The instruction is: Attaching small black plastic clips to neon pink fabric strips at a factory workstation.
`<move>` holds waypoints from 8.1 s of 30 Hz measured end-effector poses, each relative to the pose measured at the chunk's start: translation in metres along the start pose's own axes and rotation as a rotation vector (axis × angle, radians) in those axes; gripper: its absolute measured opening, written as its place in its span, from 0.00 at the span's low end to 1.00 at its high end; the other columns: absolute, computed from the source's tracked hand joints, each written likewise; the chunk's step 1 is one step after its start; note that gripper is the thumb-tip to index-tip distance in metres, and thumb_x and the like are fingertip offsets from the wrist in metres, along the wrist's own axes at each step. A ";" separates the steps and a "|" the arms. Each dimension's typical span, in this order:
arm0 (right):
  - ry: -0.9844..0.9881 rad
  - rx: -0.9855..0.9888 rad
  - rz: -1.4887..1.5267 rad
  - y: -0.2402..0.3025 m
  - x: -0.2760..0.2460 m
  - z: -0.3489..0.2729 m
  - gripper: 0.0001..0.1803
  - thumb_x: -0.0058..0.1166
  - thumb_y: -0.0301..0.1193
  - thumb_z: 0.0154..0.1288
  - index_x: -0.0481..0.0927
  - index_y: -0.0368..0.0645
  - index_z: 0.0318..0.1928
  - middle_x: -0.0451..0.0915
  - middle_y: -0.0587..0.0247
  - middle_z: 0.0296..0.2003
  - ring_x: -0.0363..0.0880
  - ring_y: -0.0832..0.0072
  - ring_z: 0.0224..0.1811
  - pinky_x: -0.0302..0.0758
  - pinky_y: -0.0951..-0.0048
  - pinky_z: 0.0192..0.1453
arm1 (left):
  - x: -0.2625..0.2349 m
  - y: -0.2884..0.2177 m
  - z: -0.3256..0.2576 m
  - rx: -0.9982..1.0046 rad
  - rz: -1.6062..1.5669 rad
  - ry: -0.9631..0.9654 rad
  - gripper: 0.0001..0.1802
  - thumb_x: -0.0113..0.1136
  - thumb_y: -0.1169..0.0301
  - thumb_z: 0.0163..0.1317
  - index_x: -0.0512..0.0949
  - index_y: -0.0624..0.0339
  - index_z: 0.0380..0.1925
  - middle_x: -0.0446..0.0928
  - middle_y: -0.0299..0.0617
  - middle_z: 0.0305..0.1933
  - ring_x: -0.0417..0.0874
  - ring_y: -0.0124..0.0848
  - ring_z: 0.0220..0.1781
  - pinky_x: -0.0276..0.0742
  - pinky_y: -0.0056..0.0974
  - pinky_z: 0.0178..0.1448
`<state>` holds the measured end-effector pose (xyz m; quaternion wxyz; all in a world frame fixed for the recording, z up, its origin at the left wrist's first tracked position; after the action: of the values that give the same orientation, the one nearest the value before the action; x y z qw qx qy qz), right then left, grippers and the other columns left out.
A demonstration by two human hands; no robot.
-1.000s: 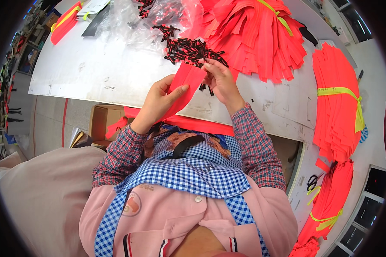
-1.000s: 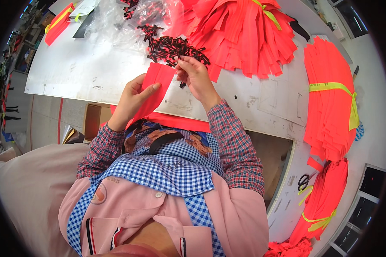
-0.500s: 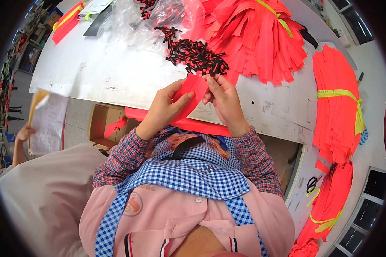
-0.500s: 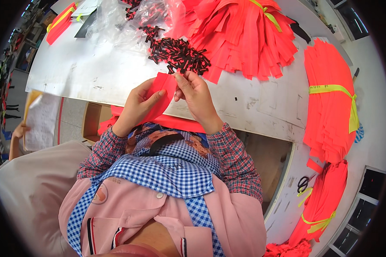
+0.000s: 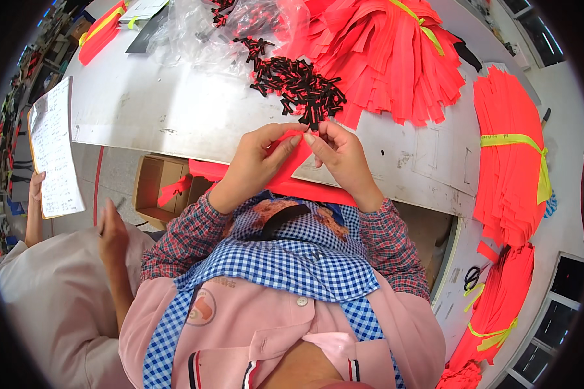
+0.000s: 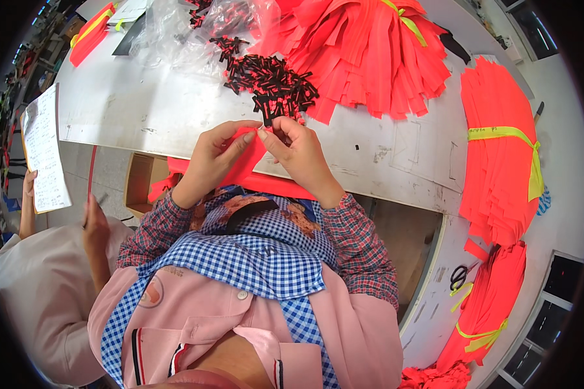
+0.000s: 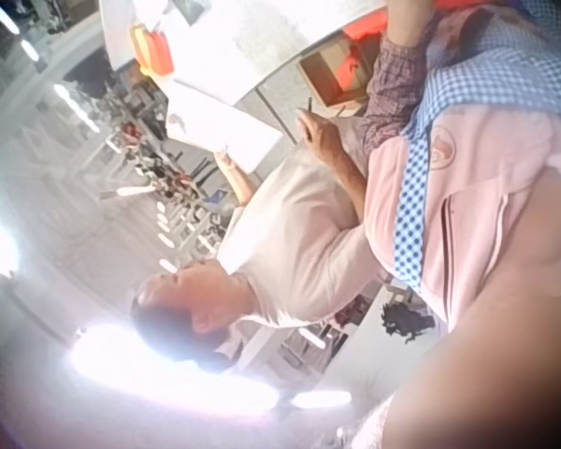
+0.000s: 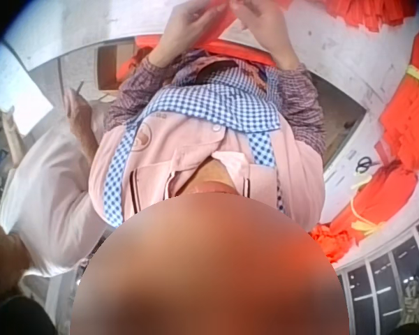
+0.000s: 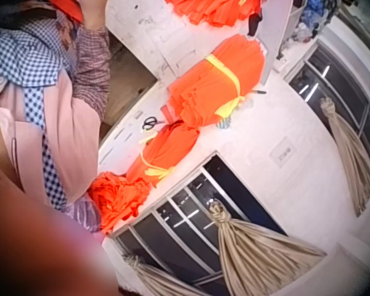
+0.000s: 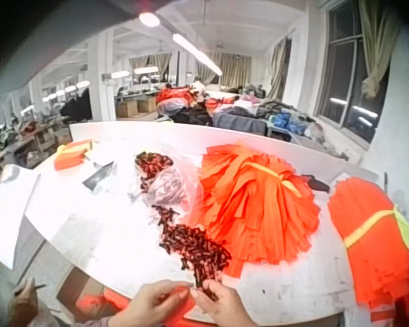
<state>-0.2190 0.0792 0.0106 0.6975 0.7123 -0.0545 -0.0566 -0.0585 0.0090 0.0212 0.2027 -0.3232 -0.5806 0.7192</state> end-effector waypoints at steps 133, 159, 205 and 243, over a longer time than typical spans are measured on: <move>-0.120 -0.649 -0.174 0.031 0.021 -0.031 0.12 0.69 0.26 0.53 0.81 0.41 0.37 0.78 0.63 0.31 0.78 0.74 0.31 0.75 0.75 0.35 | -0.018 -0.057 -0.014 -0.006 -0.150 0.169 0.07 0.62 0.82 0.58 0.81 0.68 0.37 0.79 0.37 0.35 0.79 0.22 0.39 0.75 0.27 0.42; -0.040 -0.538 0.028 0.035 0.021 -0.023 0.08 0.63 0.27 0.61 0.78 0.38 0.37 0.77 0.66 0.30 0.74 0.83 0.30 0.72 0.83 0.33 | -0.015 -0.057 -0.012 -0.118 -0.258 0.117 0.08 0.60 0.77 0.62 0.80 0.70 0.40 0.81 0.37 0.36 0.78 0.20 0.38 0.75 0.27 0.43; 0.023 0.233 -0.441 -0.022 -0.129 -0.057 0.14 0.53 0.34 0.67 0.78 0.38 0.47 0.81 0.61 0.41 0.80 0.72 0.38 0.76 0.73 0.41 | -0.013 -0.025 0.019 -0.237 -0.246 0.158 0.14 0.65 0.70 0.61 0.81 0.65 0.45 0.83 0.35 0.40 0.80 0.20 0.42 0.73 0.28 0.50; -0.217 -0.090 -0.204 -0.048 -0.083 -0.078 0.13 0.55 0.34 0.68 0.78 0.37 0.46 0.79 0.68 0.39 0.75 0.83 0.44 0.72 0.77 0.49 | 0.011 -0.022 -0.002 -0.230 -0.242 0.154 0.13 0.58 0.70 0.67 0.79 0.66 0.48 0.81 0.33 0.39 0.77 0.17 0.38 0.74 0.25 0.43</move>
<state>-0.2888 0.1703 -0.0357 0.7094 0.6717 -0.0542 -0.2063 -0.0671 0.0232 0.0401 0.2933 -0.3261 -0.6764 0.5918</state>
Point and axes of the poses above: each hand's wrist, its own z-axis towards the middle knuckle, its own x-axis out of the palm, y = z × x, the point moved 2 cm from there along z, towards the middle knuckle
